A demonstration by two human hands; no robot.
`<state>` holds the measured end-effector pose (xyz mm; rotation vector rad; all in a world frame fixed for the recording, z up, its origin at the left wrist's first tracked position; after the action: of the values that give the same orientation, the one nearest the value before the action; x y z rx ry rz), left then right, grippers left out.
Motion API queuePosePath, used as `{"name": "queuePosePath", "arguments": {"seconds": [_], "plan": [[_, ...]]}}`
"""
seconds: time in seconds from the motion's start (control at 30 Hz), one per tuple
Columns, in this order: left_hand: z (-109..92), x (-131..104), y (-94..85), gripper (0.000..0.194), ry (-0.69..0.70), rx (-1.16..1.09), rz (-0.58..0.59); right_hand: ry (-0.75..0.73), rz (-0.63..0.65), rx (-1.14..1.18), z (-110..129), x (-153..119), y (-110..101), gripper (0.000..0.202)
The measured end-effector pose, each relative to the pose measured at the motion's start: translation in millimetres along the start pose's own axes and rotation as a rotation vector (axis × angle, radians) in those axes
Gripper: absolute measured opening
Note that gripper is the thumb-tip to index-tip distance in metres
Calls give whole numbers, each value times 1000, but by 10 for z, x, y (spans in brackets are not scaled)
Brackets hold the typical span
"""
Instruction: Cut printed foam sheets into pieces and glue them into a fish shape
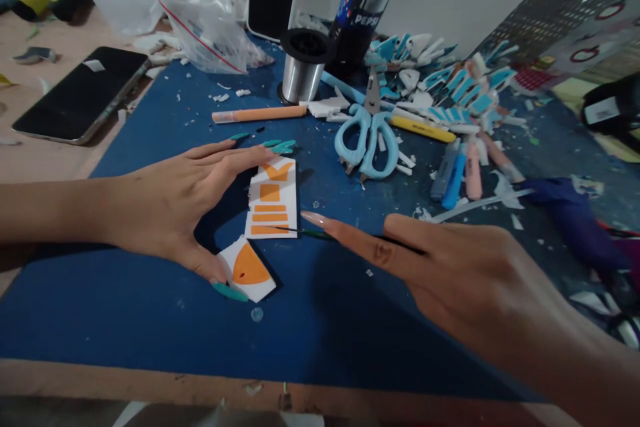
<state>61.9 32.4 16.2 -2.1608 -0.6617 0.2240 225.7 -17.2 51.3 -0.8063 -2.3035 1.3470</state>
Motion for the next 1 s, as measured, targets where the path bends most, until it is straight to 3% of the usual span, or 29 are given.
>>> {"name": "queuePosePath", "arguments": {"seconds": [0.1, 0.2, 0.37, 0.43, 0.47, 0.63, 0.73, 0.8, 0.87, 1.0], "plan": [[1, 4, -6, 118, 10, -20, -7, 37, -120, 214, 19, 124, -133, 66], [-10, 8, -18, 118, 29, -50, -20, 212, -170, 407, -90, 204, -132, 63], [-42, 11, -32, 112, 56, -108, -17, 513, -225, 796, -235, 259, 81, 59], [-54, 12, -66, 110, 83, -161, -34, 571, -275, 957, -280, 300, 173, 42], [-56, 11, -94, 109, 97, -188, -50, 571, -309, 1016, -301, 332, 193, 34], [-90, -27, -241, 112, 163, -212, -175, 373, -412, 935, -330, 514, 62, 53], [-243, -131, -313, 113, 200, -46, -362, 327, -300, 836, -305, 582, 62, 47], [-312, -202, -300, 113, 104, 128, -483, 308, -175, 823, -254, 628, 117, 62], [-382, -212, -181, 112, 6, 251, -477, 270, -84, 837, -187, 673, 158, 77], [-469, -173, -56, 98, -115, 358, -459, 239, -76, 871, -154, 730, 169, 73]]}}
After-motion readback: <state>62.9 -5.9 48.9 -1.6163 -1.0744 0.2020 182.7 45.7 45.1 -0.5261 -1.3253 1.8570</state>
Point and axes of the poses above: each hand's wrist, its own x-axis towards the middle knuckle, its own y-axis out of the palm, z = x × y, the point moved 10 cm from there along x, towards the middle knuckle, and after that the axes turned 13 degrees about -x, right-handed, at the moved point
